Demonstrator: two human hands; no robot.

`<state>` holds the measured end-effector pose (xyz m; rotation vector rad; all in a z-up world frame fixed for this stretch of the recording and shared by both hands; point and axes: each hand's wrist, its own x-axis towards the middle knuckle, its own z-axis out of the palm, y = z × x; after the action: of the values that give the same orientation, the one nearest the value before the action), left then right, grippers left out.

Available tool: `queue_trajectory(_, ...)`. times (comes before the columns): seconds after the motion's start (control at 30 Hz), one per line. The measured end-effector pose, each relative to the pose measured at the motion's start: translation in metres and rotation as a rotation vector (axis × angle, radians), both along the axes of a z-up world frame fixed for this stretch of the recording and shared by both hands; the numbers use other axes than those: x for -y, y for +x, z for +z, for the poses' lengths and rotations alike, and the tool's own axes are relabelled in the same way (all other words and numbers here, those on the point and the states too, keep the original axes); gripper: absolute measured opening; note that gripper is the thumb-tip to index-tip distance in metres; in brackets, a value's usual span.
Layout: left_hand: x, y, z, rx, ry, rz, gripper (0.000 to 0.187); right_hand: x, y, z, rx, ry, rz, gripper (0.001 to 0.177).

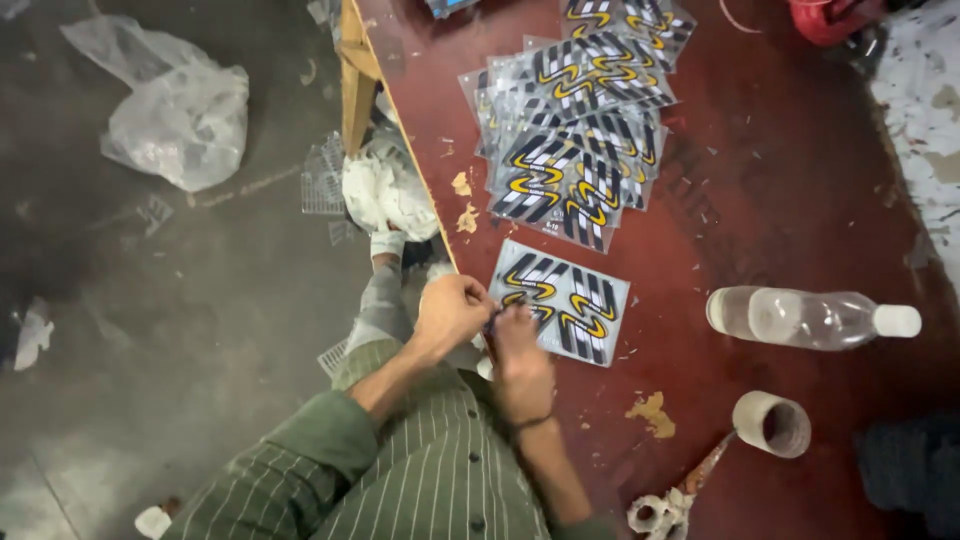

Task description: The person repeatedly rubs a small black tool over printed stickers on a wooden table, smoothing the surface. They occasionally pick up a plastic bottle and place it back down. The stickers feature a yellow and black graphic design.

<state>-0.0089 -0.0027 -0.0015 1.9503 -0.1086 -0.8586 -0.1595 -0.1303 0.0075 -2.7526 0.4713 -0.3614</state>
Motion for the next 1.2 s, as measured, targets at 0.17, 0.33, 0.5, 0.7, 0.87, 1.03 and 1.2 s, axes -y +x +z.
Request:
queue_trajectory(0.17, 0.004, -0.021, 0.017, 0.143, 0.042, -0.065, 0.018, 0.05, -0.046, -0.001, -0.192, 0.069, -0.179, 0.048)
queue_trajectory(0.33, 0.007, -0.038, 0.047, 0.649, 0.107, -0.226, 0.015, 0.044, -0.051, -0.016, 0.009, -0.061, -0.155, 0.052)
queue_trajectory(0.5, 0.014, -0.034, 0.039, 0.897, 0.194, -0.171, 0.022, 0.029, -0.044, -0.004, 0.065, 0.015, -0.238, 0.047)
queue_trajectory(0.7, 0.02, -0.035, 0.038, 0.345, -0.066, -0.294, 0.017, 0.032, -0.047, 0.004, 0.059, 0.06, -0.183, 0.043)
queue_trajectory(0.87, 0.023, -0.019, 0.095, 0.39, -0.549, -0.35, 0.037, 0.052, -0.076, 0.008, 0.125, 0.124, -0.215, 0.038)
queue_trajectory(1.03, 0.061, 0.035, 0.11, 0.397, -0.434, -0.114, 0.033, 0.047, -0.081, 0.056, 0.342, 0.259, -0.458, 0.033)
queue_trajectory(1.2, 0.022, 0.034, 0.078, 0.655, -0.121, -0.018, 0.036, 0.037, -0.054, 0.067, 0.47, 0.315, -0.384, 0.034)
